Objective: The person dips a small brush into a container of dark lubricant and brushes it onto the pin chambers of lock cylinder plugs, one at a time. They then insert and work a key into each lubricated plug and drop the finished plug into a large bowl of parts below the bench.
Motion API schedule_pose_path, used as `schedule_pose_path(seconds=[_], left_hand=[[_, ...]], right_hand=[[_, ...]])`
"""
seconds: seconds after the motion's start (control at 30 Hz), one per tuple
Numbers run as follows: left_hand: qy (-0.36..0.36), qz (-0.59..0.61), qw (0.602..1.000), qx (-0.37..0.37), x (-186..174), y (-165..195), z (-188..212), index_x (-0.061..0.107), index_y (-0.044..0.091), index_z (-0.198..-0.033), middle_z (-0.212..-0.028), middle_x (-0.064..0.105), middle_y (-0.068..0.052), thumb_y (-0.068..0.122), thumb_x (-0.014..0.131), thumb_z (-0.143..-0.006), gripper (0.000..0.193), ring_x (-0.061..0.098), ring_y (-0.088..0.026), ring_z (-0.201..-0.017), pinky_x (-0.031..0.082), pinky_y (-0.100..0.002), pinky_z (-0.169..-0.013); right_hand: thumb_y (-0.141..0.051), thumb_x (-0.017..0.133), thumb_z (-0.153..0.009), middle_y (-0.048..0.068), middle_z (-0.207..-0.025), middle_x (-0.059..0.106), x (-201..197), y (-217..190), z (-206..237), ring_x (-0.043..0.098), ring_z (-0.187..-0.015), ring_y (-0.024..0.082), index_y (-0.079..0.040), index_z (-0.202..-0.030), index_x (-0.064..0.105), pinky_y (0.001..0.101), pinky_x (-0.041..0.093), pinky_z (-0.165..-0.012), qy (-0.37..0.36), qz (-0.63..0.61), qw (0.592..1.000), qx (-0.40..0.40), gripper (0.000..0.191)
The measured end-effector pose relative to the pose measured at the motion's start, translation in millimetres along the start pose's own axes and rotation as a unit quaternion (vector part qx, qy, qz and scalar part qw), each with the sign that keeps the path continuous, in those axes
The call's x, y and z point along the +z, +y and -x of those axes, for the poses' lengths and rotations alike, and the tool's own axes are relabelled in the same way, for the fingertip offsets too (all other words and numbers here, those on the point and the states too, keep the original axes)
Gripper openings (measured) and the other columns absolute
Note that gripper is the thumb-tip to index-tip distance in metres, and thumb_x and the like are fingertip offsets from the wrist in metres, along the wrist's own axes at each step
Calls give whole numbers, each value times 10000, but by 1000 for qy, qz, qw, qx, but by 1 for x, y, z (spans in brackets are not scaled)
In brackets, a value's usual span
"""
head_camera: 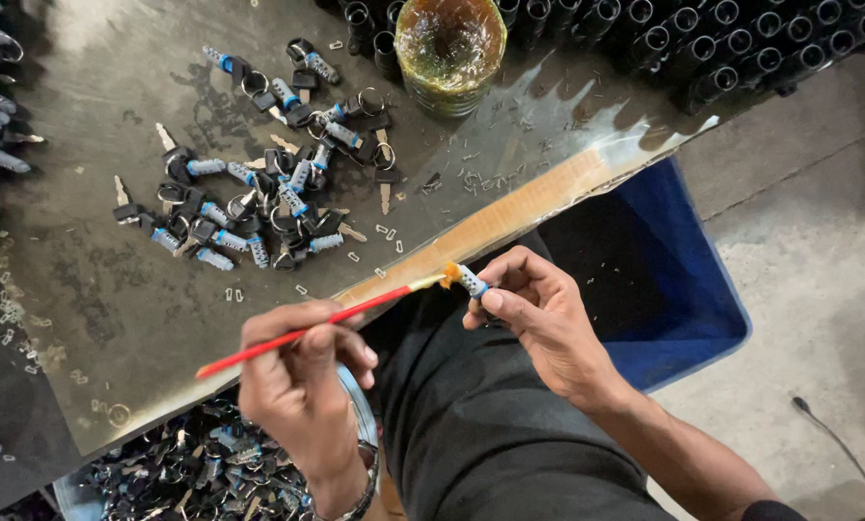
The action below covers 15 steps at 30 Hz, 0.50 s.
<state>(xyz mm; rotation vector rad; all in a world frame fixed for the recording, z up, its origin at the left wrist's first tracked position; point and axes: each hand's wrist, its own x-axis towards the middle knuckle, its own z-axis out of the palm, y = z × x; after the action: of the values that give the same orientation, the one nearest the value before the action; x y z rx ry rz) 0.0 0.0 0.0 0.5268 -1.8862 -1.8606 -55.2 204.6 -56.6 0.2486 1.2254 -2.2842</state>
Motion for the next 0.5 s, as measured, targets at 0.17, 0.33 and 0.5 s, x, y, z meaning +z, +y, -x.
schedule_pose_path(seconds=[0.17,0.33,0.5], left_hand=[[-10,56,998,-14,5,-1,1,541,-24,-1133,-933,680,-181,137,630,-1088,189,619,-137,-614,480,-238,-514],[1,50,999,9,7,0,2,532,-13,-1129,-968,676,-174,145,618,-1083,185,628,-142,-630,476,-233,-488],[9,16,1000,-5,8,-1,0,541,-20,-1123,-953,684,-179,147,609,-1085,185,635,-142,-624,493,-239,-484]], right_hand=[[-69,726,-941,98,-943,690,0,-1,0,694,-880,177,11,-1084,631,359,594,-846,2,-12,1000,-4,189],[-63,727,-945,101,-947,689,-2,0,1,693,-877,180,15,-1080,630,357,588,-843,-3,-23,1000,-7,184],[-58,715,-948,96,-954,681,-4,1,-3,683,-877,172,10,-1082,627,350,581,-832,-6,-29,1000,-4,174]])
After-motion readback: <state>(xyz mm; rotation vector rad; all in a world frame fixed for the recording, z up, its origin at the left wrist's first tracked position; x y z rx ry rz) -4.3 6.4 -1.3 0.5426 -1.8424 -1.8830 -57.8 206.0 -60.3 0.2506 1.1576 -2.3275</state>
